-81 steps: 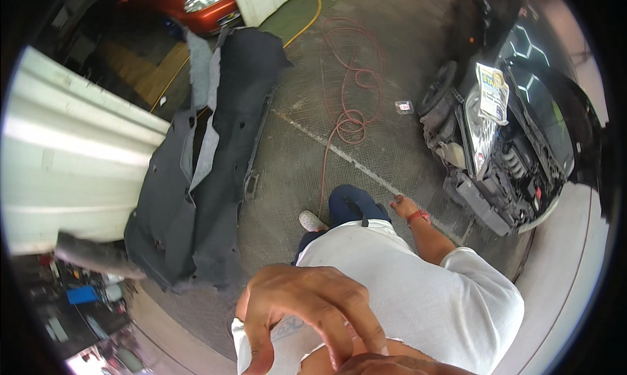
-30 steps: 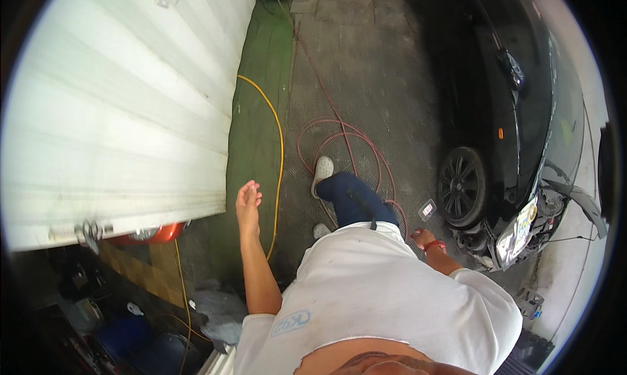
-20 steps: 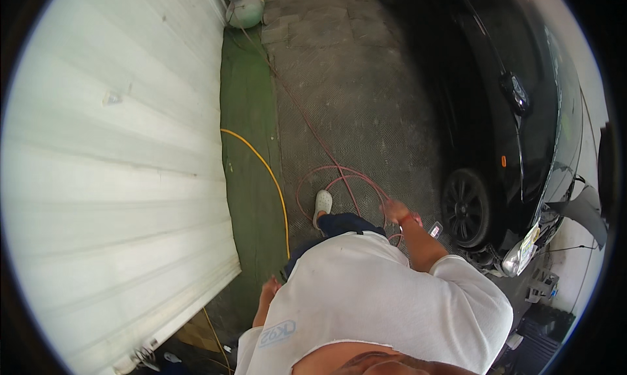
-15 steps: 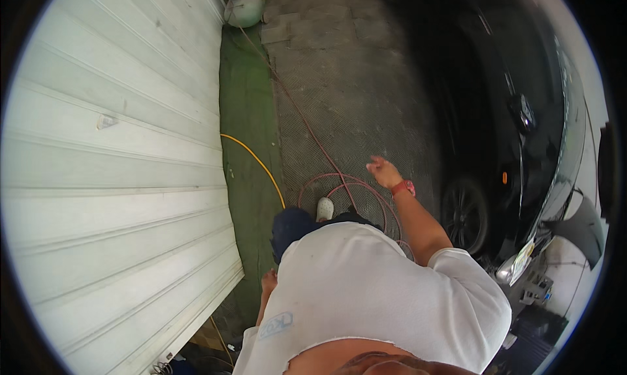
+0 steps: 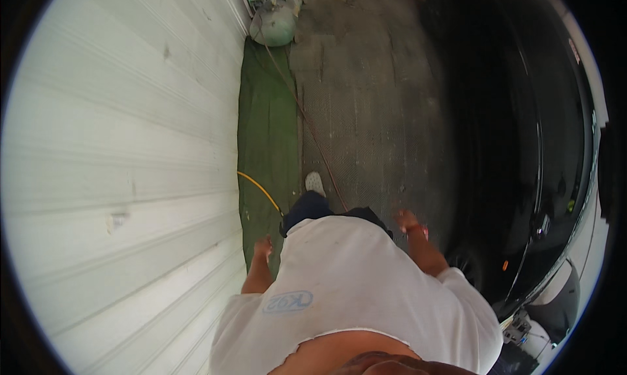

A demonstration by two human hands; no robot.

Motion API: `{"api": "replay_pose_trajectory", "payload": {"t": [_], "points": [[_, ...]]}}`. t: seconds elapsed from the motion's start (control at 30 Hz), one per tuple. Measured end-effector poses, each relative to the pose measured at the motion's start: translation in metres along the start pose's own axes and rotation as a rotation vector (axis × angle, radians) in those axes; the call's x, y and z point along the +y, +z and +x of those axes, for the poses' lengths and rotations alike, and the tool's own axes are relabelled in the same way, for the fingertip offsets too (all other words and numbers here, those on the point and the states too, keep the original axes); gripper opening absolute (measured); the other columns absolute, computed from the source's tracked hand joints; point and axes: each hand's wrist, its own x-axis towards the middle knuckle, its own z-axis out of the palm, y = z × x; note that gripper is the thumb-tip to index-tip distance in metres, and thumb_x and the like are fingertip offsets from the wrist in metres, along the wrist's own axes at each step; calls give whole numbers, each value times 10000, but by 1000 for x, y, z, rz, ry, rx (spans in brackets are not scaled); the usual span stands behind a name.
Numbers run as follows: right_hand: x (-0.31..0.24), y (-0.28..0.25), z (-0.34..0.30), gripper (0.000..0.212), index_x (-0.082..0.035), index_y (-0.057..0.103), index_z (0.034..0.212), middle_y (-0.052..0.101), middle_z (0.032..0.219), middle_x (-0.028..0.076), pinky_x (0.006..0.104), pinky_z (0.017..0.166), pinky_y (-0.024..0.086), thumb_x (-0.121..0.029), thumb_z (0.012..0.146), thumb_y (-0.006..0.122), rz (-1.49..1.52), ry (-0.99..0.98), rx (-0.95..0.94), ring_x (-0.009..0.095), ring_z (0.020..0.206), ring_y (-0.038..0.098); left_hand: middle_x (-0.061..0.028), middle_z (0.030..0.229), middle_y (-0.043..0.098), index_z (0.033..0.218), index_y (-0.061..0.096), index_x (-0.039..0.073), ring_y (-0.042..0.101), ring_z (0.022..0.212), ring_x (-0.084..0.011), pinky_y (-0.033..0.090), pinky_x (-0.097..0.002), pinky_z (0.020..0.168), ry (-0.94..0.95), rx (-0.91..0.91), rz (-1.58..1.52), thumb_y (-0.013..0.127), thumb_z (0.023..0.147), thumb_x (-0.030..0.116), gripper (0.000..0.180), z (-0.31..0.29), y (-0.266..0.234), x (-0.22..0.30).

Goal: The person uses a spray gun to apply paint to a car bumper that is partially covered with newspaper. They move around the bumper to cover different areas and then walk away from the part.

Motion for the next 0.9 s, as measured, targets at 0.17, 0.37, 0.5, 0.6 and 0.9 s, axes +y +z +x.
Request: {"api": "replay_pose_trajectory", "payload": {"t": [0.17,0.37,0.5,0.6,0.9], "points": [[45,-5,73,491,-72,713,1321,685,1356,261,504,963,575,-412,967,706,-2,-217,197,391,1140,734,-252,1173,760,1179,747,-9,721,1132,-390,539,-492,967,249,112,286,604,1052,452,499,47,-18,253],[73,-53,166,395,-145,756,1269,703,1333,224,457,953,577,-420,1002,657,-623,-566,101,399,1108,723,-142,1059,772,1171,749,4,716,1002,-261,541,-369,939,521,207,90,653,1046,433,458,84,25,494],[-31,-115,225,388,-111,704,1347,650,1417,219,477,1039,546,-279,1002,644,-168,-229,-122,428,1247,646,-39,944,719,1204,749,64,652,851,-145,526,-299,799,493,173,-75,666,1051,392,372,91,73,640],[-103,-216,289,414,-85,665,1405,610,1481,216,493,1103,523,-174,1003,635,-186,-189,-186,450,1351,589,0,903,669,1234,733,81,593,772,-120,491,-280,714,295,60,-86,657,1057,344,326,89,107,703],[-311,-539,434,455,1,602,1417,698,1261,202,391,909,576,-301,1077,600,269,-190,330,315,1136,702,-18,1144,714,1392,639,86,647,905,-117,546,-277,794,426,52,-475,620,1072,292,381,144,121,941]]}}
